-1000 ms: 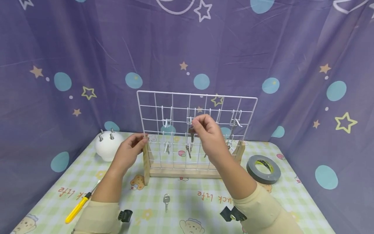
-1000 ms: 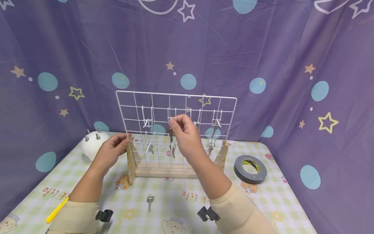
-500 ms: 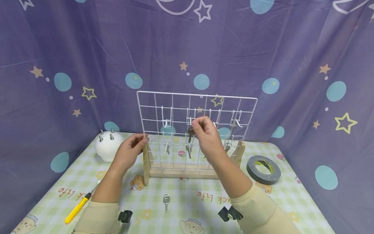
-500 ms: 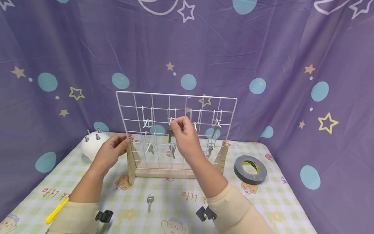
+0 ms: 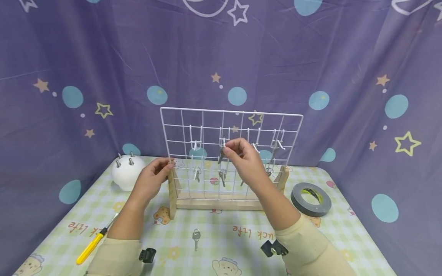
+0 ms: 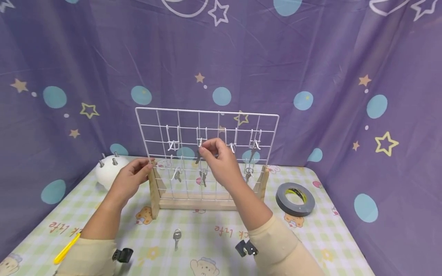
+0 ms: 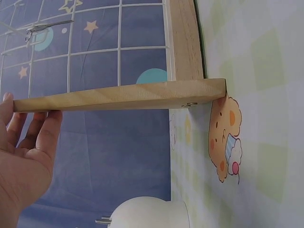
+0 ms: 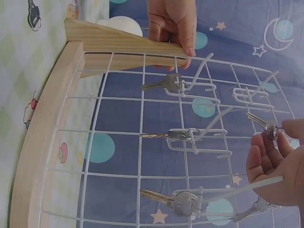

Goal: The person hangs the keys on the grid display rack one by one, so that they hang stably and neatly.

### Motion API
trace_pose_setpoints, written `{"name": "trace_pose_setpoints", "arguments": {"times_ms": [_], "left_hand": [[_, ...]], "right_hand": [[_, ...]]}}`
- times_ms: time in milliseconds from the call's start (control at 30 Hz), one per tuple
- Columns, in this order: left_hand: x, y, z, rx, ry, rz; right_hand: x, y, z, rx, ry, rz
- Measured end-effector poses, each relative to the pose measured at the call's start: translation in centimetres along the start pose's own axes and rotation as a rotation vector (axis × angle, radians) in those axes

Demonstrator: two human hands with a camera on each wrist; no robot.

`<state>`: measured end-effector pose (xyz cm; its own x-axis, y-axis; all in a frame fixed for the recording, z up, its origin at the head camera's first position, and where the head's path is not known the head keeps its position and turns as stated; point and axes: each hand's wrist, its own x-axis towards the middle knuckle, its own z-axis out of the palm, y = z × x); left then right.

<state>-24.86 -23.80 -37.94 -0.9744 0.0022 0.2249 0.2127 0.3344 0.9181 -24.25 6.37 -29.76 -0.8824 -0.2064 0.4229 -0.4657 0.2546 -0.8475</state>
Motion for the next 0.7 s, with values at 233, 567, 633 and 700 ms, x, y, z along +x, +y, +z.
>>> {"name": "trace_pose_setpoints", "arguments": {"times_ms": [233, 567, 633, 700], "left_hand": [[0.0, 0.1, 0.0, -0.002, -0.001, -0.003], [0.1, -0.2, -0.1, 0.012, 0.002, 0.008], [0.1, -0.2, -0.1, 0.013, 0.002, 0.006], [0.2, -0.2, -0.1, 0.013, 0.002, 0.004]], "right_hand": [[0.6, -0.3, -0.1, -0.015, 0.001, 0.032], [1.4, -0.6, -0.3, -0.135, 0.034, 0.066], [1.5, -0.6, -0.3, -0.147, 0.038, 0.071], [1.5, -0.7, -0.3, -0.157, 0.042, 0.079]]}}
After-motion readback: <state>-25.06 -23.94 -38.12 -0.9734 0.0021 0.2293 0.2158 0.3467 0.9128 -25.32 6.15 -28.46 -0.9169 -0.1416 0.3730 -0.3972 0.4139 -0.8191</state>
